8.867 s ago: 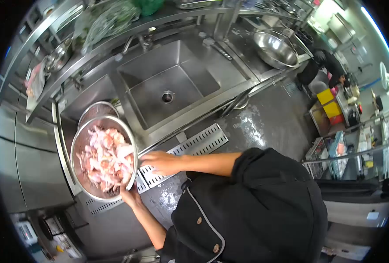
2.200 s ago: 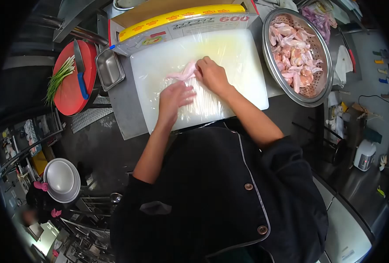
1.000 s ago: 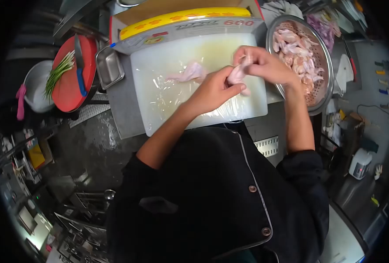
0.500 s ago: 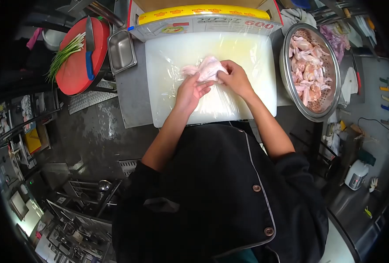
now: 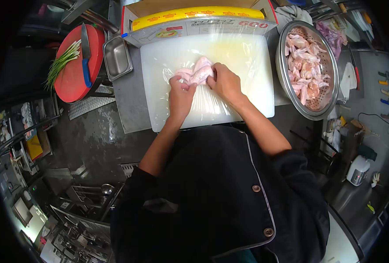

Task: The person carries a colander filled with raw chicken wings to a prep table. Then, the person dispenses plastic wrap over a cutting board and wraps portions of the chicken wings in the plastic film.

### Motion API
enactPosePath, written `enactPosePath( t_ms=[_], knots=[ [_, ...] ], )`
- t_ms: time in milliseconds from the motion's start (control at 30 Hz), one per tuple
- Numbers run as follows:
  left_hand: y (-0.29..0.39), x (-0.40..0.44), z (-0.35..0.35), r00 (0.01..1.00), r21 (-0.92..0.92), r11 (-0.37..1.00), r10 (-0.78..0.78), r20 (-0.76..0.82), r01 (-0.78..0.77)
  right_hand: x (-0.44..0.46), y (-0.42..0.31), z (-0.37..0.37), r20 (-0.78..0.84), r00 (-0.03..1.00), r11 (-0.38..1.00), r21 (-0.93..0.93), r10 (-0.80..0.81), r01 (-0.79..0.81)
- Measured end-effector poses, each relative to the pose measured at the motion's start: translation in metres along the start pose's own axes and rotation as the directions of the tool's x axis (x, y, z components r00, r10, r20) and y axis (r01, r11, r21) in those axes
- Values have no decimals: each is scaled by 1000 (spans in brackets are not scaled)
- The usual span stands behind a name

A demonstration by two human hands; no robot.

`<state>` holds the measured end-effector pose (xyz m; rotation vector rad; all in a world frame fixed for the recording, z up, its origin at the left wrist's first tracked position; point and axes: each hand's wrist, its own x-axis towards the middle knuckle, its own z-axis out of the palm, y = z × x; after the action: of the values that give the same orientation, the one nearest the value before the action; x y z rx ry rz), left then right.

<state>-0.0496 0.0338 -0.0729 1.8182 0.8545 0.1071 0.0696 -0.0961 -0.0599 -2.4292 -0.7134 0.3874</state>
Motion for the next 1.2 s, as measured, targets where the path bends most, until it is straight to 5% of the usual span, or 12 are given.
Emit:
enactPosePath(
  t_ms=[33,133,367,433,567,833,933,1000,1100,1200],
  knots=[
    [-3,3,-1,1000,1,1000,2,1,-2,-1,0,1,-25,1000,1000,2,-13,13],
    [0,14,-7,791,370,719,607,79,-588,-4,-3,-2,-23,999,999,10,-31,31],
    [-8,29,-9,743,278,691,644,181,-667,3,-12,-2,-74,994,985,146,-85,95],
    [-8,32,-9,737,291,679,648,193,-673,11,-3,-1,-33,999,989,147,4,0],
    [-6,42,-1,681,306,630,726,95,-714,20,10,-5,-2,999,994,101,38,-38],
    [-3,46,18,811,281,764,575,110,-581,19,17,0,-21,999,997,52,50,-49],
    [1,53,27,640,419,534,750,166,-734,18,23,10,-71,997,999,50,2,1],
    [-1,57,29,640,413,526,739,211,-743,14,34,-9,-92,995,998,38,-40,43],
    [-8,64,22,670,468,512,689,278,-720,15,36,-65,-153,988,986,169,37,-11],
    [-10,64,21,666,466,508,691,281,-724,32,98,-140,-490,848,967,235,202,-95]
  ],
)
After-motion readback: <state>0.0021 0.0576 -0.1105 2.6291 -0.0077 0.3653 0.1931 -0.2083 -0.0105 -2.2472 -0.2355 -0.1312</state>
